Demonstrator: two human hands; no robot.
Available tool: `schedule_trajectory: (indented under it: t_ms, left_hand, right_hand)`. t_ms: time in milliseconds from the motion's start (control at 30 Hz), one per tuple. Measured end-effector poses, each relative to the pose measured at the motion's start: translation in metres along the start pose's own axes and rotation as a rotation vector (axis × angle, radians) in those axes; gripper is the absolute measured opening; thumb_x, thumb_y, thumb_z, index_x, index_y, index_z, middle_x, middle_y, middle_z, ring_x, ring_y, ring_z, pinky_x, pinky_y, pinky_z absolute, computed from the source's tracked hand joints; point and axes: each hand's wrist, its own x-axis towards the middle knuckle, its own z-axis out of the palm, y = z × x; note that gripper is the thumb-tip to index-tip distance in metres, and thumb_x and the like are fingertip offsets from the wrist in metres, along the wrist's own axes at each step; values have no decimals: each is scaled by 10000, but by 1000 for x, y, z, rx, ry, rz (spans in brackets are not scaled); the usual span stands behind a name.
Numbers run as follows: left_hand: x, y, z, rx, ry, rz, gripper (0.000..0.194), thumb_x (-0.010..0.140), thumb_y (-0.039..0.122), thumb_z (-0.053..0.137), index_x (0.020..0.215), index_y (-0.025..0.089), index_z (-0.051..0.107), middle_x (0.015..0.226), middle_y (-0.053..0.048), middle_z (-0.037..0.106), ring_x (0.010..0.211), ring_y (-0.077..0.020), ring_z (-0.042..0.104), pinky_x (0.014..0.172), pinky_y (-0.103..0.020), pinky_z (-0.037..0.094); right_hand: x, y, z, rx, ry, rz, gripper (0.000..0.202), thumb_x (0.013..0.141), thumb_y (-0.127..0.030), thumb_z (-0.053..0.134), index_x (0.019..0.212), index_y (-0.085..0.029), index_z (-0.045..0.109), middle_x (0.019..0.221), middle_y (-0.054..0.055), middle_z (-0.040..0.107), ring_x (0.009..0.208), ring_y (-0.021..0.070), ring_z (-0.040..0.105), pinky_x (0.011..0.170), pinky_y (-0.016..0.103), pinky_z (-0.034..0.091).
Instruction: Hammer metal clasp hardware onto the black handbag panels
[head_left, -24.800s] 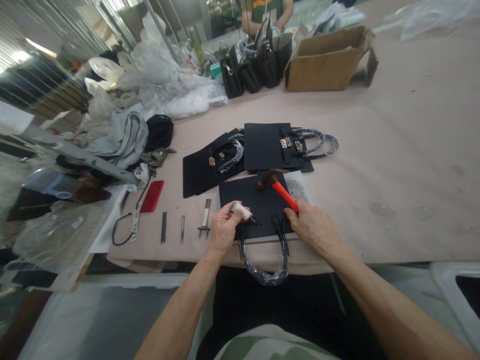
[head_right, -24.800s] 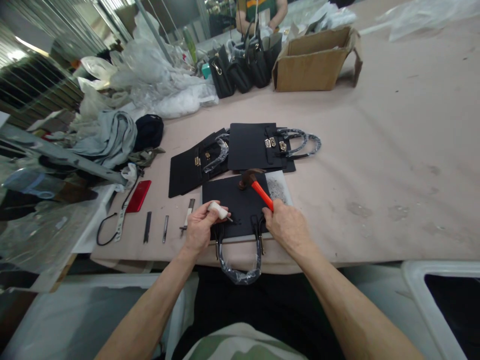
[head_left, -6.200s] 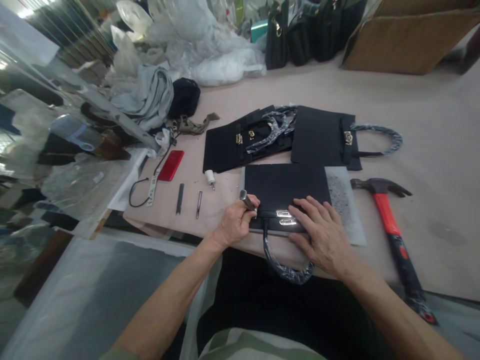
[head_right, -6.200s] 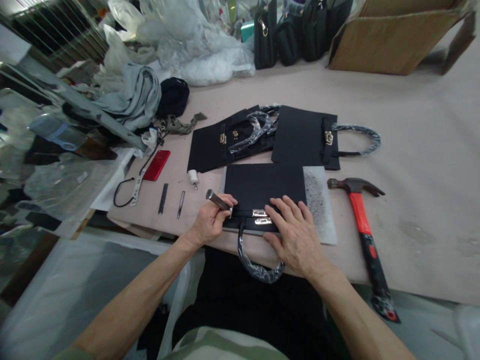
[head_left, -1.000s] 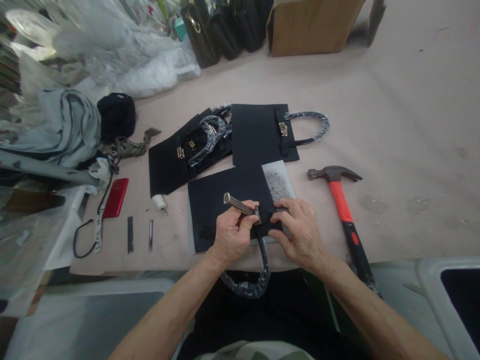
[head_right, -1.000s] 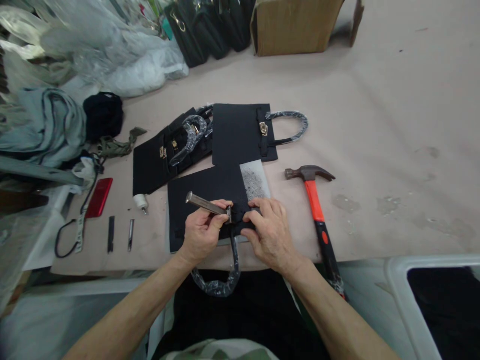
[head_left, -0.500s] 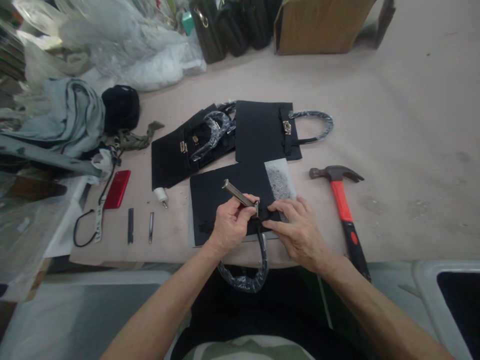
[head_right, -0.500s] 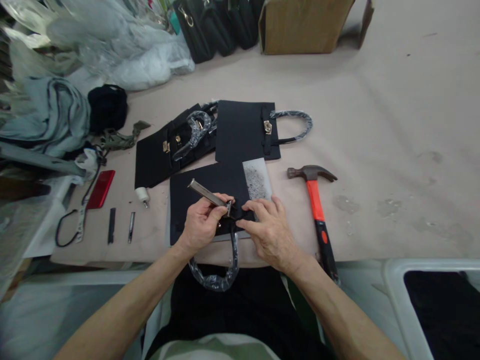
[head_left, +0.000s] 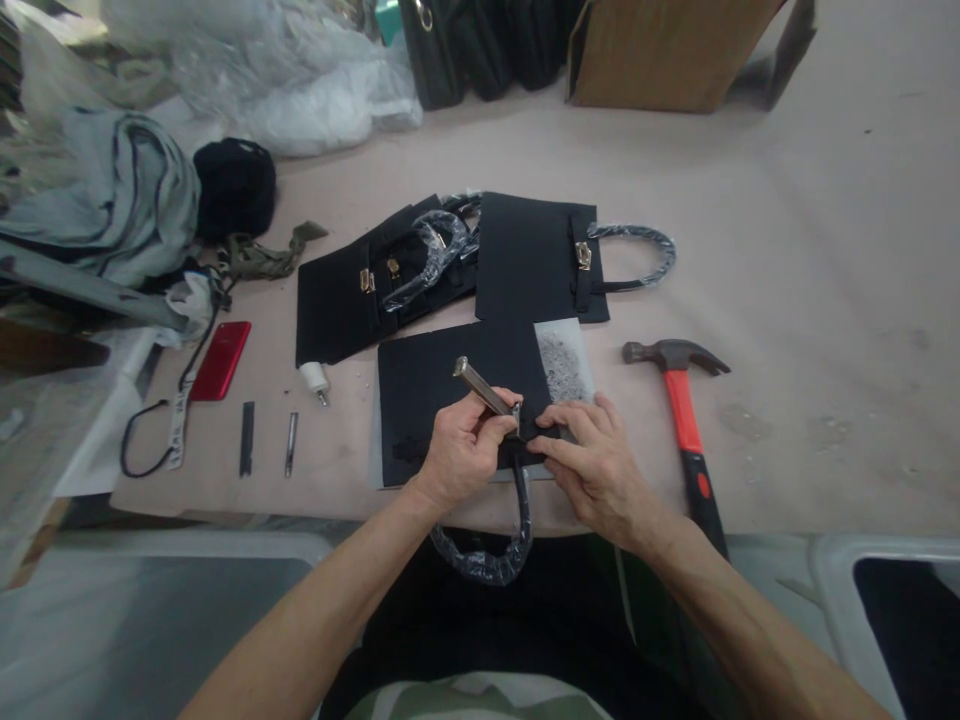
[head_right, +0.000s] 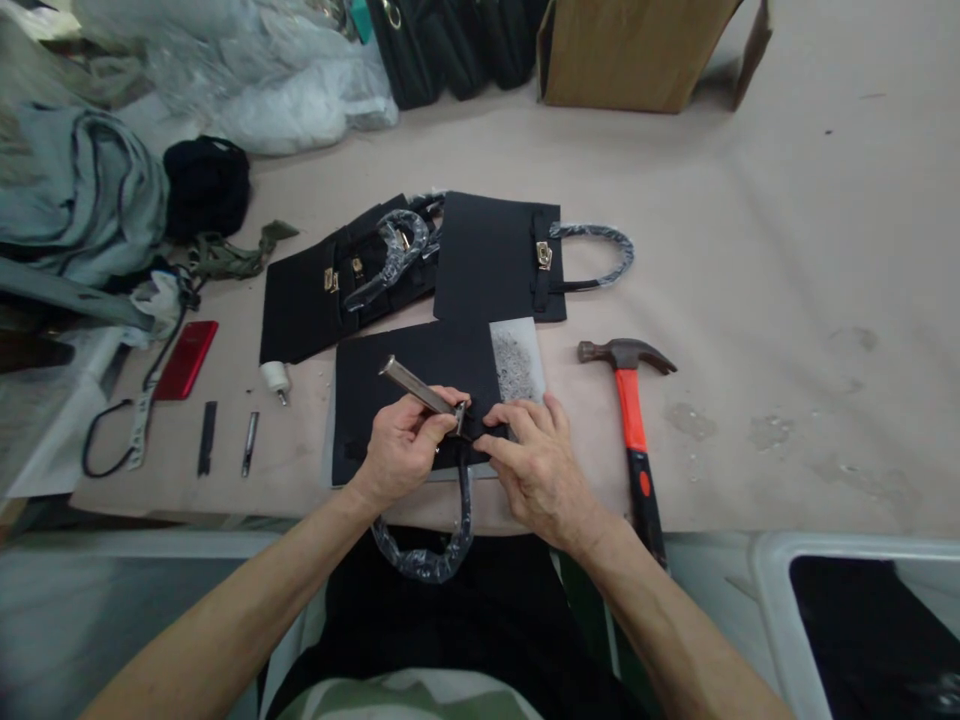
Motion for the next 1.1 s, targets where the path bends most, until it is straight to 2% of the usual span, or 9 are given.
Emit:
schedule_trajectory:
  t_ms: [167,633,867,1100]
  left_hand:
    - [-2,1,3,65,31,72,161,886,142,596,1014,184,686,1059,-68,778,971,-190,748,861,-294,619]
    - [-8,2,9,235,97,281,148,902,111,607,1026,159,671,1041,-86,779,982,-190,760,907,-306,622]
    - [-13,2,15,354,97,403,131,919,115,600,1031,169,641,1071,-95,774,1023,-202,757,942,-333,624]
    - [-14,2,15,371,61,388,131,938,129,578,1052,172,626,1097,-112,764,1044,-217,749,929,-367,630]
  right_hand:
    - [0,-3,0,-16,40,-12,299,914,-112,510,1133,-250,660,1256,95,591,1231,284,504,1124,650,247]
    - [-7,4,4,-95,49,-111,334,894,-111,511,1161,-241,665,1254,114,568,1269,310,469,1122,696,267]
    - [-7,3,6,-78,76,-93,293,914,-138,516,1131,-246,682,1246,101,596,1280,304,471,1142,683,262]
    - [-7,3,4,11,96,-49,261,923,-146,519,1084,-240,701,1230,93,624,1261,296,503,1151,666,246]
